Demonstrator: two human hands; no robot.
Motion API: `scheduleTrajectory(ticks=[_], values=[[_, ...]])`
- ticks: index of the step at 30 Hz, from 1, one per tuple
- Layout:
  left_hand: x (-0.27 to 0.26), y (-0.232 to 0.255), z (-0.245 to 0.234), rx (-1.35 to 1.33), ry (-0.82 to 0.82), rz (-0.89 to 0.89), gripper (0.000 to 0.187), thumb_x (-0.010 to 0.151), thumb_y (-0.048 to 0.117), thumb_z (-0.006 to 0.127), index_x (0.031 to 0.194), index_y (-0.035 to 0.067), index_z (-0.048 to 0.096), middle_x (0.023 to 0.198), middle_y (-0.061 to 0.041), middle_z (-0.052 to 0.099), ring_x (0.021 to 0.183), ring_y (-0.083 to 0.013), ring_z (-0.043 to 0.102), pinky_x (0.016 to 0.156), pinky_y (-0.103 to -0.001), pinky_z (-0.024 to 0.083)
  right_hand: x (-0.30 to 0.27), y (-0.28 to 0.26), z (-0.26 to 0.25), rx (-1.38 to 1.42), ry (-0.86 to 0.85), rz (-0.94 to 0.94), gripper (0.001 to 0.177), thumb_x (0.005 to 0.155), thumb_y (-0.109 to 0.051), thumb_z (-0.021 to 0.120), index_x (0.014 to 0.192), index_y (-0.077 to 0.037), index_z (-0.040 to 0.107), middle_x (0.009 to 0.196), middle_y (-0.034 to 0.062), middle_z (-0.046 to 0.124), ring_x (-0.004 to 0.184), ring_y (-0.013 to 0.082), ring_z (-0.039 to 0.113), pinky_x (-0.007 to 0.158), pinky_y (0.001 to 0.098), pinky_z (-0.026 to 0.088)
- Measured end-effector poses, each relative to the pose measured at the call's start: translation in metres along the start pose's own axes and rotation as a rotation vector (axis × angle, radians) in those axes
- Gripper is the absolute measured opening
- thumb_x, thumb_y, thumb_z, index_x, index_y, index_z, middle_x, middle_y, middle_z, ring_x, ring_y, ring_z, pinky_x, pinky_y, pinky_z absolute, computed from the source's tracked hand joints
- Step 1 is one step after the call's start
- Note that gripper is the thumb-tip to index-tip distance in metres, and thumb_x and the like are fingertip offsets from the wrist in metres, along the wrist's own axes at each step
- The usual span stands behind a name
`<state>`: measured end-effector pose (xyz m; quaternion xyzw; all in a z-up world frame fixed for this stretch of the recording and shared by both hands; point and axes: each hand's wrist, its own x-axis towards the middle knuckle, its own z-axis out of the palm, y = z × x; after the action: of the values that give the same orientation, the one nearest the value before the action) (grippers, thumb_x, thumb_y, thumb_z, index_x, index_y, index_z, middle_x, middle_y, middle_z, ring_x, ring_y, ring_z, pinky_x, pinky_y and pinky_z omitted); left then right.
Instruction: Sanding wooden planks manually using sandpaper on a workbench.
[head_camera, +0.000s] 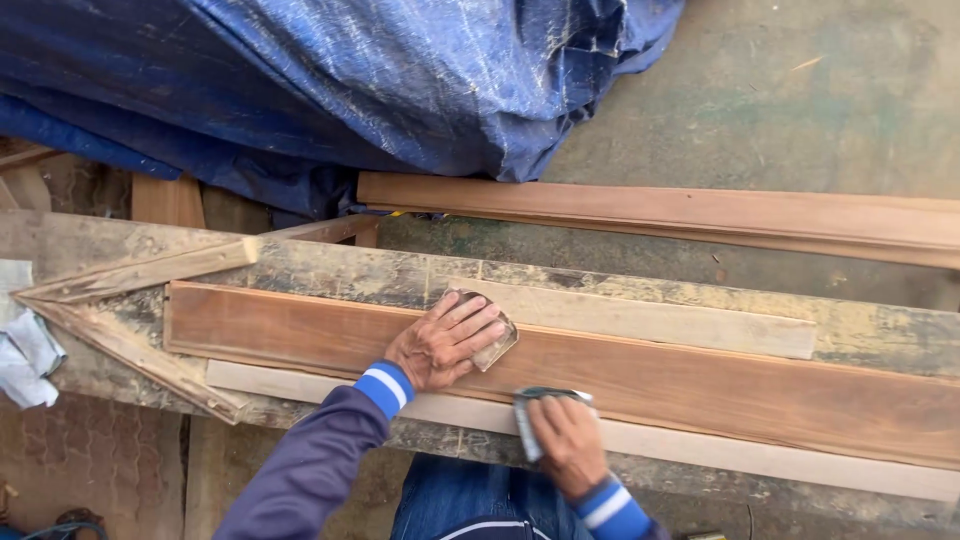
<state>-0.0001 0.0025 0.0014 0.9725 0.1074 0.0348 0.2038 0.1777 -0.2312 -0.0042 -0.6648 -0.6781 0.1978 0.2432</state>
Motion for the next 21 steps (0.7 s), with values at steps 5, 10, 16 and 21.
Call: scheduleTrajectory(ticks=[5,10,16,21], values=[[-0.022,-0.017,-0.002,-0.016,0.007,0.021,0.074,0.08,0.023,0.077,0.149,0.015,0.053,0.157,-0.008,0.049,0.146,-0.0275,0.045,0.123,-0.053,0.031,0.009,-0.014,-0.003,-0.011,-0.061,0.014,0.049,0.069,-0.008,0.067,0.118,-0.002,0.064,0.105,0.0125,0.064,0.093,0.0311,0.061,0.08,0.0443,0.051],[-0.1,-0.081,-0.028,0.098,0.017,-0.02,0.072,0.081,0.018,0.076,0.15,0.017,0.053,0.159,-0.008,0.048,0.146,-0.0264,0.045,0.124,-0.051,0.033,-0.04,0.032,-0.023,-0.121,0.049,0.148,0.042,0.068,-0.005,0.071,0.111,-0.007,0.068,0.103,0.0103,0.067,0.094,0.0314,0.063,0.083,0.0452,0.053],[-0.122,-0.099,-0.055,0.071,0.036,-0.142,0.07,0.077,0.017,0.075,0.145,0.016,0.056,0.154,-0.011,0.051,0.143,-0.0317,0.045,0.12,-0.054,0.033,0.034,-0.049,0.042,-0.052,0.049,0.012,0.042,0.069,-0.01,0.072,0.11,-0.001,0.066,0.1,0.0144,0.064,0.095,0.0337,0.062,0.082,0.0479,0.05],[-0.123,-0.101,-0.055,0.028,0.071,-0.132,0.062,0.084,0.02,0.073,0.144,0.016,0.058,0.154,-0.01,0.051,0.143,-0.0317,0.046,0.12,-0.054,0.033,0.123,-0.144,0.114,0.0,-0.225,-0.101,0.034,0.09,-0.011,0.062,0.121,0.003,0.063,0.102,0.0138,0.059,0.096,0.0292,0.057,0.082,0.0426,0.048]])
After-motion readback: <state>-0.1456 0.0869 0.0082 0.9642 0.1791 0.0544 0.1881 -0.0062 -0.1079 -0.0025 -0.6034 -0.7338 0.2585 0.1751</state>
